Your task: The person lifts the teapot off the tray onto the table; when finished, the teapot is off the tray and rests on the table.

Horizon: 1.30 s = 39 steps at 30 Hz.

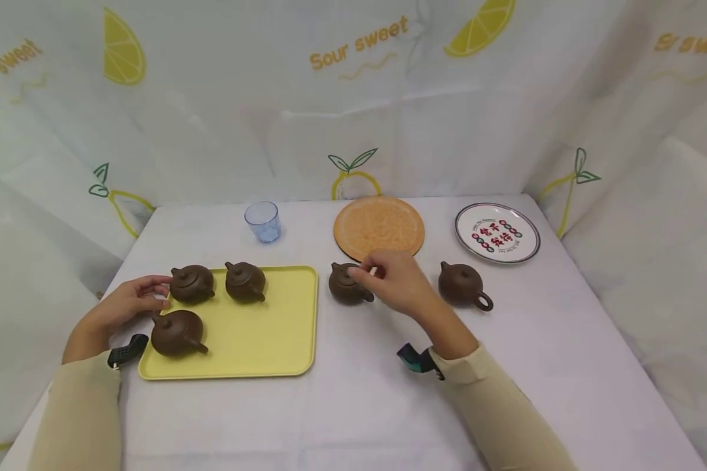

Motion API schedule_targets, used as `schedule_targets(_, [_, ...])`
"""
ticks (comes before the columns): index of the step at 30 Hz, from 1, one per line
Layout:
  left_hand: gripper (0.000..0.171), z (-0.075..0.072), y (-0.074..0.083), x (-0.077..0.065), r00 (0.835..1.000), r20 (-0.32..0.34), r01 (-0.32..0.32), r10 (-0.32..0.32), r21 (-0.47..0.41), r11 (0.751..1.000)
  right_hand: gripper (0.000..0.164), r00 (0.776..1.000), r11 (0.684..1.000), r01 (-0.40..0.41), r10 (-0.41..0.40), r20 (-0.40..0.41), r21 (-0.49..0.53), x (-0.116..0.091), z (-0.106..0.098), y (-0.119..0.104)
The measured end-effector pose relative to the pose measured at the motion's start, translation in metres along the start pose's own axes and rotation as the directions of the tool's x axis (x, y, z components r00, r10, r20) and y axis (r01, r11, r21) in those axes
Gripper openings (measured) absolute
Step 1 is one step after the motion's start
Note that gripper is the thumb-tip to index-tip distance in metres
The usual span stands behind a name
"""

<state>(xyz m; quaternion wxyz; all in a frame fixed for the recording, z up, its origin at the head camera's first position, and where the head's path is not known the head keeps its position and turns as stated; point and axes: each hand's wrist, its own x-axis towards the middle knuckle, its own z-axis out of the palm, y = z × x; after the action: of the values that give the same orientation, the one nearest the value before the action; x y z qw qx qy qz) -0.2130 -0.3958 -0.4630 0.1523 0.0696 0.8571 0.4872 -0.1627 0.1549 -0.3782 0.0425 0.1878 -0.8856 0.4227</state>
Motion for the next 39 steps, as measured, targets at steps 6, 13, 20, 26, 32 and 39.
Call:
schedule_targets(6, [0.056, 0.001, 0.006, 0.005, 1.000, 0.020, -0.019, 0.019, -0.016, 1.000, 0.015, 0.988, 0.998, 0.053, -0.055, 0.145, 0.016, 0.019, 0.058, -0.031])
schedule_targets(13, [0.061, 0.000, 0.012, 0.006, 1.000, 0.020, 0.024, -0.023, -0.037, 0.999, 0.022, 0.949, 0.997, -0.077, 0.066, 0.307, 0.023, 0.047, 0.125, -0.038])
schedule_targets(20, [0.061, 0.002, 0.008, 0.004, 0.999, 0.022, 0.031, -0.029, -0.058, 0.998, 0.032, 0.913, 0.968, -0.246, 0.213, 0.347, 0.054, 0.067, 0.159, -0.040])
schedule_targets(26, [0.062, -0.003, 0.005, -0.002, 1.000, 0.010, 0.028, -0.027, -0.051, 0.998, 0.019, 0.909, 0.955, -0.254, 0.181, 0.375, 0.155, 0.072, 0.170, -0.044])
schedule_targets(32, [0.062, -0.005, 0.003, -0.002, 1.000, 0.015, 0.017, -0.016, -0.042, 0.999, 0.014, 0.923, 0.899, -0.285, 0.165, 0.346, 0.331, 0.070, 0.178, -0.039])
schedule_targets(39, [0.060, -0.004, 0.001, 0.001, 1.000, 0.018, 0.000, 0.001, -0.047, 0.999, 0.024, 0.937, 0.857, -0.305, 0.191, 0.292, 0.416, 0.067, 0.179, -0.032])
